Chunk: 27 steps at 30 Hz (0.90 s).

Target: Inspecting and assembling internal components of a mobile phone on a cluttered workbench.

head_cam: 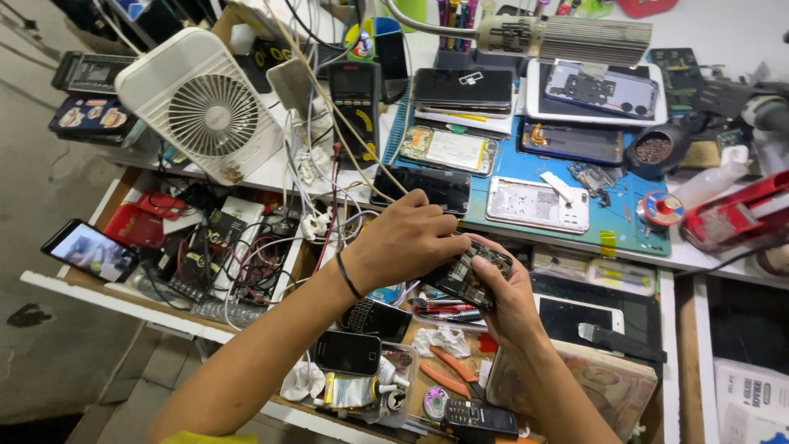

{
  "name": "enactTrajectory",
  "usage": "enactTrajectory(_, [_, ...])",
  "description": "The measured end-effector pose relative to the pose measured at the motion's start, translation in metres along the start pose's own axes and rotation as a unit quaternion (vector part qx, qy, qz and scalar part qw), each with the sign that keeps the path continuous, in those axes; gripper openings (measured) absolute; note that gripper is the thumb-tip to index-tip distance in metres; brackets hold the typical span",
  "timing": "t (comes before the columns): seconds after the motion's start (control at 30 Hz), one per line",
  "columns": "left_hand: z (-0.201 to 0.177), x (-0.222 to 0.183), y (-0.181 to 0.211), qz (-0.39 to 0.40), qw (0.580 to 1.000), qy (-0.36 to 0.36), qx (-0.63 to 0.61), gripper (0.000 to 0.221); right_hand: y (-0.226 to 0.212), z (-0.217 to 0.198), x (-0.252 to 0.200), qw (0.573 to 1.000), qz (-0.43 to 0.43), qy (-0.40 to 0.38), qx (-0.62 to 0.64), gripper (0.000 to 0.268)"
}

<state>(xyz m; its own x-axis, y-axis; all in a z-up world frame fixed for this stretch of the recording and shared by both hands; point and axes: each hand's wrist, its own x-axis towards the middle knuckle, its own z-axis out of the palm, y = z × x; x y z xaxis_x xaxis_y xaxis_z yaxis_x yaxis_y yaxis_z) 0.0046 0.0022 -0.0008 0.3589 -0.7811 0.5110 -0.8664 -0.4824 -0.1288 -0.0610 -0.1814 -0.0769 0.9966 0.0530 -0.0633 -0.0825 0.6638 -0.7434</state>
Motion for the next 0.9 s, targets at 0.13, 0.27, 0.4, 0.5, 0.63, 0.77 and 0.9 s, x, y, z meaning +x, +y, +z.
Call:
enactTrajectory(0.13, [-0.003,0.002,0.002,0.003,1.0,-0.003,-0.005,0.014,0.0,0.001,-0.001,1.0,-0.014,0.009,0.004,0.045])
enactTrajectory(0.27, [-0.007,0.004,0.002,0.006,1.0,-0.014,-0.01,0.012,-0.002,-0.001,-0.003,1.0,-0.01,0.003,0.003,0.044])
enactTrajectory(0.4, [-0.01,0.006,0.004,0.005,1.0,-0.026,-0.006,0.012,-0.004,0.0,-0.003,1.0,0.001,-0.001,0.001,0.047])
enactTrajectory(0.5, [-0.007,0.006,0.003,0.014,1.0,-0.025,0.008,0.009,-0.007,0.001,-0.003,1.0,0.004,-0.003,0.005,0.046])
enactTrajectory(0.63, [-0.007,0.009,0.005,0.017,0.999,-0.033,0.005,0.009,-0.01,0.001,-0.003,1.0,0.006,0.003,0.0,0.047])
enactTrajectory(0.77, [-0.011,0.013,0.006,0.046,0.997,-0.033,0.047,0.012,-0.01,-0.001,-0.002,1.0,0.012,0.012,-0.005,0.046])
enactTrajectory(0.9, [-0.012,0.013,0.005,0.065,0.995,-0.046,0.064,0.018,-0.007,-0.005,0.003,1.0,0.016,0.01,-0.008,0.044])
